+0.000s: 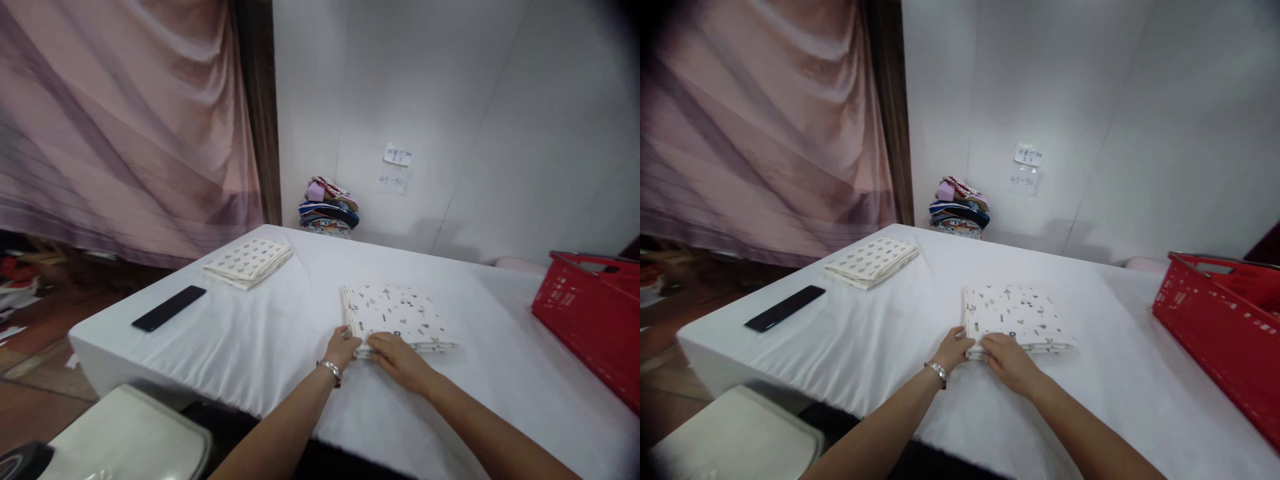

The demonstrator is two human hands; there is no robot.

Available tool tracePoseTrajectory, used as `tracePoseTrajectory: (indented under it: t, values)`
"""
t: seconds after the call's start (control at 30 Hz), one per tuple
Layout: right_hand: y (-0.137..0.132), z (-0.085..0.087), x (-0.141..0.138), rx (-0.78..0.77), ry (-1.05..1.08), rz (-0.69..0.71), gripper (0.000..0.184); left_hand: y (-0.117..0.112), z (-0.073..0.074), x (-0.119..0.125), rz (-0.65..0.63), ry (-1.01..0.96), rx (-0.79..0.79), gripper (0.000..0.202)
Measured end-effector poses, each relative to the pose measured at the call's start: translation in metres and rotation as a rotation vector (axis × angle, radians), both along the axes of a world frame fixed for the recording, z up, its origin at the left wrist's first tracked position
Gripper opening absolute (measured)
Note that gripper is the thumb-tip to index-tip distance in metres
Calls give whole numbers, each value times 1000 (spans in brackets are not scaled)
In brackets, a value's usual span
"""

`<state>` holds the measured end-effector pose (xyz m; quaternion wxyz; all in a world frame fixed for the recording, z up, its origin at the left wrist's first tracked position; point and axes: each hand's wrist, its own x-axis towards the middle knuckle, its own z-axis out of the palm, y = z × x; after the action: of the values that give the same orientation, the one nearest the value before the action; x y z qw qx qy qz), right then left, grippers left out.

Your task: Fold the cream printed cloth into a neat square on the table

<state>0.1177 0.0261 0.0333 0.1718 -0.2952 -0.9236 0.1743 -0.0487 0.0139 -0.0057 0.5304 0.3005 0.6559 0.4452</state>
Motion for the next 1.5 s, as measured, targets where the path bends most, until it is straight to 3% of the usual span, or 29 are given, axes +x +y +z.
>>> tracePoseTrajectory:
  t: [0.23,0.33,0.43,0.57,0.7,0.83,0.97,1.13,1.33,1.5]
  values:
    - [37,-12,106,-69,59,-375,26,8,-6,-5,-42,-8,5,73]
    - [52,-15,141,-143,106,-658,24,10,-9,-6,-46,-2,-1,73]
    - [63,-13,155,-338,186,-950,19,12,-14,-8,-60,26,-2,71]
    - [75,-14,154,-566,210,-1042,21,14,-13,-10,-70,39,-10,73]
    - [81,-17,144,-733,248,-1054,26,18,4,-17,-76,119,18,74]
    - [67,-20,126,-795,309,-1017,29,21,21,-38,-56,332,38,69]
    - [42,-22,109,-845,487,-955,38,15,22,-55,-75,602,45,67]
    - [20,-20,111,-1094,777,-834,49,6,21,-55,-159,815,81,66]
    - [-2,-17,119,-1208,969,-722,28,10,25,-61,-175,747,62,64]
    - [-23,-28,114,-1083,1130,-608,40,15,19,-68,-161,642,39,64]
